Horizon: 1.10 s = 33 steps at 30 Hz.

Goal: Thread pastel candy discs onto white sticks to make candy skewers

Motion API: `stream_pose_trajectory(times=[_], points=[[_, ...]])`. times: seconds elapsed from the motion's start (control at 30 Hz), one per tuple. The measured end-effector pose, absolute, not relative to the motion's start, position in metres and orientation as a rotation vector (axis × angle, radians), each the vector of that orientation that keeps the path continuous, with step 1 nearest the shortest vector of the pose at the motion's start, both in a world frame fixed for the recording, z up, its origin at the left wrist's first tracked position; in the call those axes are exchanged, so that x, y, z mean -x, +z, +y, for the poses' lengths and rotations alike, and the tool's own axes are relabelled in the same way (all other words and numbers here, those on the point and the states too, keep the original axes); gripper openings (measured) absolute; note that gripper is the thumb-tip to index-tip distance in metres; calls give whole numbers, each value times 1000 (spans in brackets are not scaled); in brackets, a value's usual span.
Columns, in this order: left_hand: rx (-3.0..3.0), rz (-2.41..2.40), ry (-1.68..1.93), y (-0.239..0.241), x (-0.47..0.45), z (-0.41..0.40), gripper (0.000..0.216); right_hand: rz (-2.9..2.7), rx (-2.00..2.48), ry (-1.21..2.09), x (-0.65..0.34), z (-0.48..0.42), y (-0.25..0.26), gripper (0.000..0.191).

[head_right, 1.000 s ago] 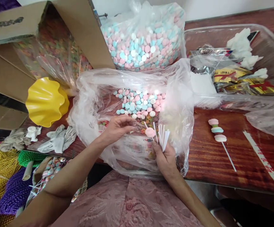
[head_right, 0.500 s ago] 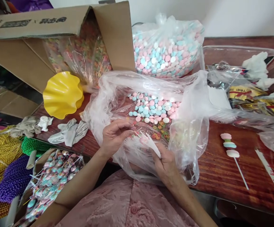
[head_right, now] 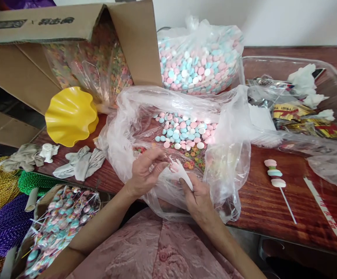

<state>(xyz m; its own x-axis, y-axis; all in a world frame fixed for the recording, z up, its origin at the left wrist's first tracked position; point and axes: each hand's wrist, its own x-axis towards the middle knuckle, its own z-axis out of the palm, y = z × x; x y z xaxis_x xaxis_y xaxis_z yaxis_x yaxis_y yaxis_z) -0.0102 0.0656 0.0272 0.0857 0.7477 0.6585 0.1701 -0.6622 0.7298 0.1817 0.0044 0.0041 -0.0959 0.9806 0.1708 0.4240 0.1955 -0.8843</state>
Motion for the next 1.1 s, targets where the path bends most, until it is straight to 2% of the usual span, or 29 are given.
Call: stream_pose_trajectory(times=[0.1, 0.23, 0.37, 0.67, 0.83, 0.93, 1.1], points=[[-1349, 937, 1482, 34, 7, 68, 47, -1622, 1336, 849, -181, 6, 0, 27], [-1077, 858, 1158, 43, 2, 70, 23, -1592, 1320, 838, -182, 7, -3, 27], [-1033, 867, 1193, 42, -5, 65, 20, -1593, 1288, 854, -184, 10, -4, 24], [-1041, 937, 1134, 13, -27, 49, 42, -1555, 1256, 862, -182, 11, -3, 20], [-1325, 993, 960, 42, 12, 83, 35, -1411, 1397, 901, -196, 19, -7, 26], [-1722, 1354, 1036, 57, 40, 130, 19, -1265, 1454, 996, -208, 22, -18, 31], [-2187, 1639, 297, 41, 49, 185, 16, -1242, 1482, 1047, -210, 18, -31, 36]])
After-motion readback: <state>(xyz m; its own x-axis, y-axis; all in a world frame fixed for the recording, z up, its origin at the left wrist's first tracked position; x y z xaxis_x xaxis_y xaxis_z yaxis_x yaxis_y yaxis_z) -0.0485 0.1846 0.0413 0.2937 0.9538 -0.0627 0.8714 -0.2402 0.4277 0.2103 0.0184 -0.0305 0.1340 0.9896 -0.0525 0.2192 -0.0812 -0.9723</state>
